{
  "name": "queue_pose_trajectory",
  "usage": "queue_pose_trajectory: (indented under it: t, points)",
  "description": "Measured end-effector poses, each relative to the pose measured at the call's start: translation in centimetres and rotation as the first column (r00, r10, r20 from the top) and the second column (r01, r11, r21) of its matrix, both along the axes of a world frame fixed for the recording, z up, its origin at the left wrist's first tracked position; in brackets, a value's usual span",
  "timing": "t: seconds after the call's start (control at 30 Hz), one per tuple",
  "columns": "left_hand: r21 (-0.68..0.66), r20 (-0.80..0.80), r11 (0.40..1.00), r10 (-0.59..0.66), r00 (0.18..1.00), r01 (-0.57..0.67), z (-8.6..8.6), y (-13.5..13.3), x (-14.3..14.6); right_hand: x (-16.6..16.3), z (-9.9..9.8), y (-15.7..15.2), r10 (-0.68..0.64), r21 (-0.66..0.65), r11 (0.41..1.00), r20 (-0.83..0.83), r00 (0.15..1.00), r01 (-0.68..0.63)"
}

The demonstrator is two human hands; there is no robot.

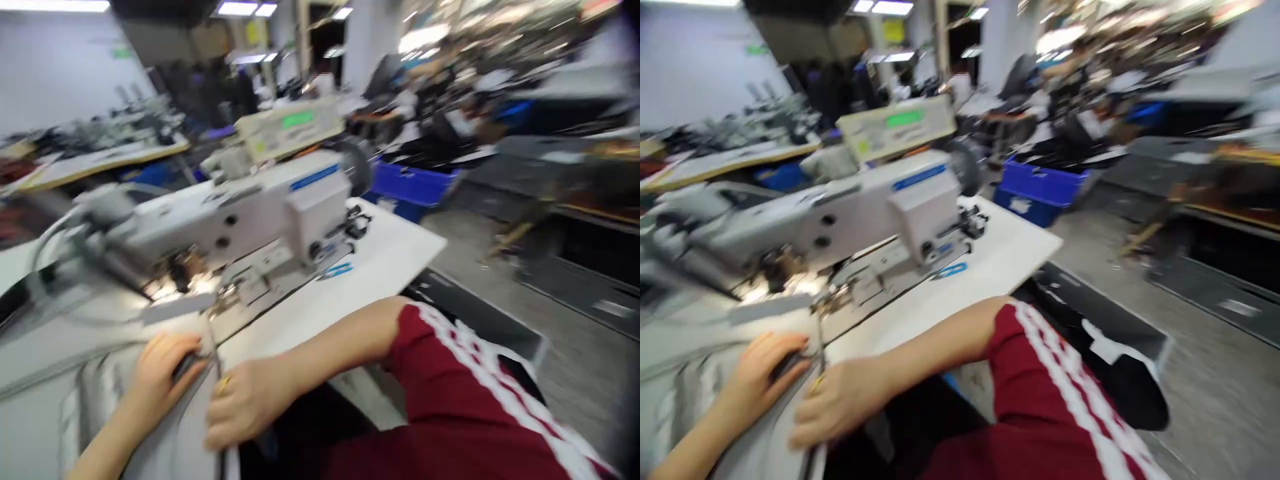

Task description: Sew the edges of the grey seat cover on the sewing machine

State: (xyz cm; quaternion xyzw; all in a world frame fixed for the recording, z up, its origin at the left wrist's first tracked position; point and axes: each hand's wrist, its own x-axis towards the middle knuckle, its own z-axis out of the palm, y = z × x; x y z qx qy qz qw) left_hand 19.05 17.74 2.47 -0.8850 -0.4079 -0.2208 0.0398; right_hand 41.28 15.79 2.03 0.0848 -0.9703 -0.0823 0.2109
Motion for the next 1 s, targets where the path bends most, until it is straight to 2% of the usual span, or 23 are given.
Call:
queue_pose_trajectory:
  t: [0.03,0.1,0.17,0.23,0.37,0.5,0.7,0.83,1.0]
  points:
    - [-0.037,-0.002,0.998,0.052,0.999,-0.052,0.3,-2.0,-0.9,-0.2,-0.6,-0.2,0.046,-0.032,0.998,-0.108,0.993,-0.050]
    - [-0.107,0.006,0.990,0.098,0.995,-0.097,0.8,-3.7,-1.3,0.1,-1.7,-0.2,0.085,-0.061,0.992,-0.311,0.947,-0.109]
    - [-0.148,0.008,0.984,0.103,0.995,-0.101,1.1,-3.5,-0.9,0.6,-2.2,-0.4,0.079,-0.081,0.989,-0.426,0.901,-0.125]
    - [-0.146,-0.004,0.987,0.067,0.998,-0.067,1.5,-3.0,-0.3,1.0,-2.3,-0.7,0.080,-0.092,0.986,-0.466,0.881,-0.138]
    - [-0.159,-0.007,0.987,-0.014,1.000,0.013,2.1,-3.0,-0.1,1.2,-2.4,-1.4,0.103,-0.097,0.983,-0.428,0.898,-0.159]
    - [-0.186,0.011,0.981,-0.044,0.999,0.045,2.3,-3.2,-0.7,1.3,-2.8,-1.6,0.106,-0.112,0.981,-0.370,0.923,-0.157]
    - [-0.200,-0.035,0.979,-0.044,0.998,0.036,2.2,-3.3,-0.8,1.4,-3.0,-2.1,0.053,-0.170,0.978,-0.356,0.933,-0.121]
    - [-0.196,-0.096,0.980,-0.006,0.995,-0.014,2.1,-3.7,-0.4,1.3,-3.1,-2.2,0.084,-0.156,0.978,-0.315,0.945,-0.139]
    - [-0.148,-0.094,0.988,0.029,0.995,-0.043,1.7,-3.6,0.2,1.2,-2.9,-2.1,0.113,-0.116,0.981,-0.312,0.943,-0.155]
